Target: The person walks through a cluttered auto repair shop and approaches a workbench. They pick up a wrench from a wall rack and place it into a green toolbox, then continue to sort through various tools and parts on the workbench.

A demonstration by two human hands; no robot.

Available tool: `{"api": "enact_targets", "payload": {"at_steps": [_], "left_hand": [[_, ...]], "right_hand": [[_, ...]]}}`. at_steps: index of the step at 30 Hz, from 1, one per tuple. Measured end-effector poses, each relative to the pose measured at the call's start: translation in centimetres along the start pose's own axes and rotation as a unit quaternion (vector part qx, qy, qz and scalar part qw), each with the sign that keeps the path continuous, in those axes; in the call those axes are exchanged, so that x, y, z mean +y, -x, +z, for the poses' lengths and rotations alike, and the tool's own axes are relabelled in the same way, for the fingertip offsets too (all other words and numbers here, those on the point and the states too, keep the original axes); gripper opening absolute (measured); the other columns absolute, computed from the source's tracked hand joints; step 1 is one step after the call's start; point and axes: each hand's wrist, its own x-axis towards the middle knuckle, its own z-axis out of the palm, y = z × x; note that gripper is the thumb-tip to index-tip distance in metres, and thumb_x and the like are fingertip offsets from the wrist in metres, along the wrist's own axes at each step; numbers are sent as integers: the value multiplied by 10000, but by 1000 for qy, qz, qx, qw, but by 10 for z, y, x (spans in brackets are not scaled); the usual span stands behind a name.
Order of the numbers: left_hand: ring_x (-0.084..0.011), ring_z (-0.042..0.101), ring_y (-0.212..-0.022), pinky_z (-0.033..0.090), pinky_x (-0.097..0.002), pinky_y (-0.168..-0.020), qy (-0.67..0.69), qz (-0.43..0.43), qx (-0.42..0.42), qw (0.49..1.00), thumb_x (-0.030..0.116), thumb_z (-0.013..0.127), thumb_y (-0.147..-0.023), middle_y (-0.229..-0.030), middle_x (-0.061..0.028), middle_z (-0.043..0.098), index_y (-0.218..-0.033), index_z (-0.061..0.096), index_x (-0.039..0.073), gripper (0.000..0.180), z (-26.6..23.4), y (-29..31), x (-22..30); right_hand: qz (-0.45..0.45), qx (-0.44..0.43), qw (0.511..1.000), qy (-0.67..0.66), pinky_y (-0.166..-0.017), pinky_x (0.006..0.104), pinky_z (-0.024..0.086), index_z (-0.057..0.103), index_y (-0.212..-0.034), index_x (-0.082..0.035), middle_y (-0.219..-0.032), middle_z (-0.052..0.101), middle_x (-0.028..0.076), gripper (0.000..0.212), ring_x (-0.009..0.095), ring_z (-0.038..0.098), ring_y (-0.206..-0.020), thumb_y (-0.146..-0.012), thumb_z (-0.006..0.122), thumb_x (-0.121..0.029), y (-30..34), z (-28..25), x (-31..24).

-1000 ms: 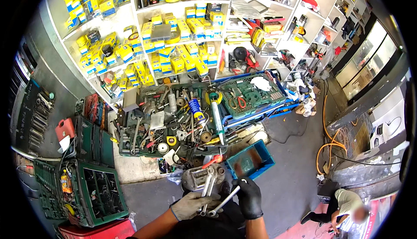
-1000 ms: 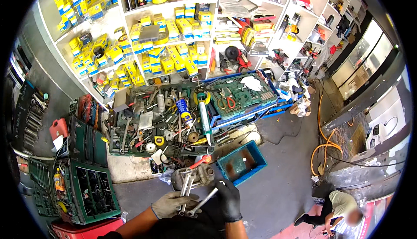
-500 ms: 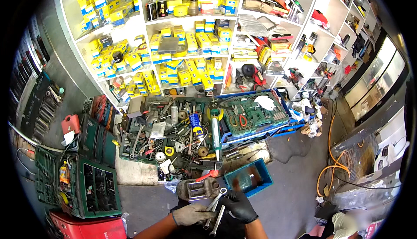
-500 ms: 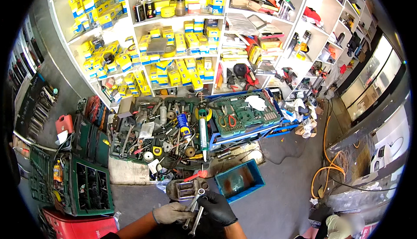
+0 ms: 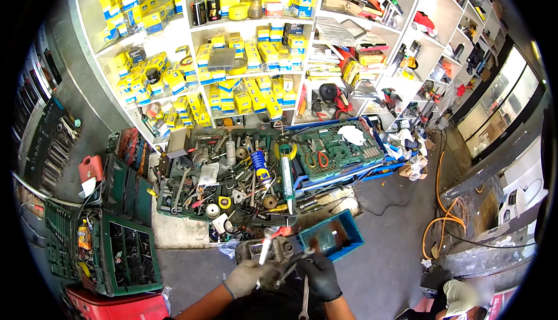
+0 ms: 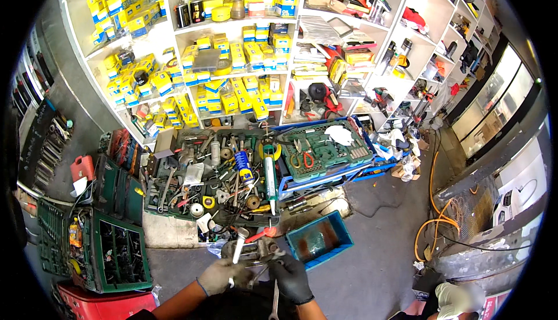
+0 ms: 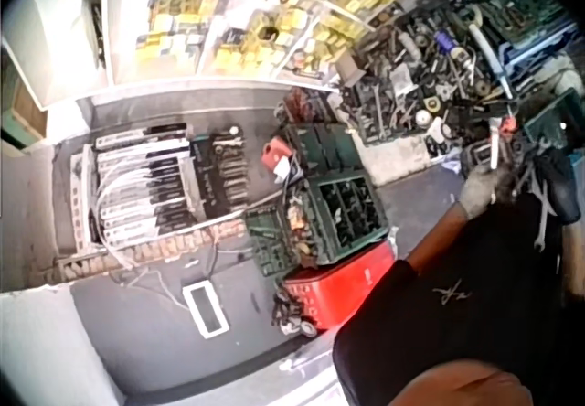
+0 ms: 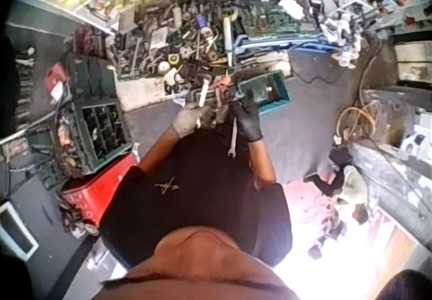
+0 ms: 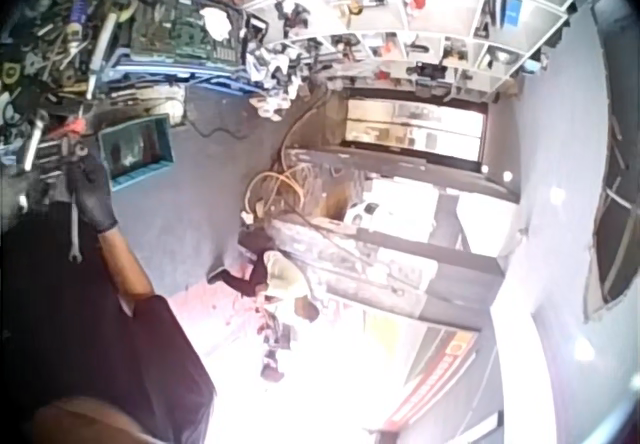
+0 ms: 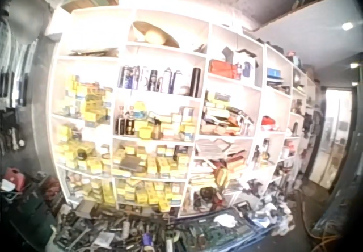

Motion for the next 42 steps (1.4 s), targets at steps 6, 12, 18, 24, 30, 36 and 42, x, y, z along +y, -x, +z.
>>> {"api": "enact_targets", "payload": {"at_steps": [6, 12, 18, 24, 30, 36, 42], "left_hand": [[-242, 766, -1037, 620, -343, -945, -253, 259, 1, 932, 221, 615, -1092, -1117, -137, 781, -1324, 645, -20, 336, -29, -16, -12], [-185, 737, -913, 605, -330, -818, 279, -79, -29, 957, 291, 695, -1060, -1064, -88, 772, -1162, 734, -11, 322, 3, -18, 16], [-179, 655, -698, 572, -358, -631, 262, -41, 71, 962, 289, 611, -1111, -885, -53, 695, -1071, 696, 24, 281, -9, -17, 16], [-100, 525, -564, 417, -270, -487, 41, 29, -48, 998, 278, 538, -1148, -734, 4, 574, -1032, 655, 70, 266, -11, -8, 29], [-76, 542, -541, 394, -261, -458, -29, 22, -2, 999, 297, 602, -1118, -708, 9, 626, -1059, 721, 42, 288, 26, -4, 45], [-104, 640, -597, 514, -294, -544, -244, 55, 4, 968, 340, 619, -1098, -718, -30, 690, -988, 740, 21, 358, 40, 1, 38], [-243, 731, -688, 568, -397, -640, -365, 140, 11, 921, 373, 566, -1105, -767, -136, 721, -1028, 724, 1, 412, 27, -14, 5]], "right_hand": [[-379, -53, 807, 450, -622, 427, 530, 737, -1153, -86, -814, 706, 104, 277, 300, 678, -671, -881, 713, -129, 4, 10, -40], [-458, -96, 681, 563, -765, 494, 575, 725, -992, -86, -804, 686, 128, 193, 326, 689, -748, -922, 624, -235, 16, 71, -11], [-375, -29, 779, 502, -635, 436, 530, 726, -1146, -63, -785, 687, 84, 235, 254, 666, -673, -951, 662, -177, 19, 42, -16], [-59, 60, 989, 126, -647, 282, 532, 718, -1307, -20, -913, 738, 61, 303, 107, 658, -728, -1109, 606, -220, 3, 14, -20], [23, -11, 999, -32, -690, 263, 522, 683, -1315, -13, -927, 736, 41, 341, 108, 646, -766, -1151, 532, -272, -6, 9, 7], [88, 16, 995, 42, -657, 290, 541, 727, -1240, -12, -929, 730, 51, 394, 118, 662, -715, -1124, 584, -360, -2, 7, 42], [75, 23, 993, 83, -635, 315, 539, 747, -1213, -13, -869, 727, 70, 360, 131, 643, -649, -1076, 672, -337, 5, -2, 39]]}}
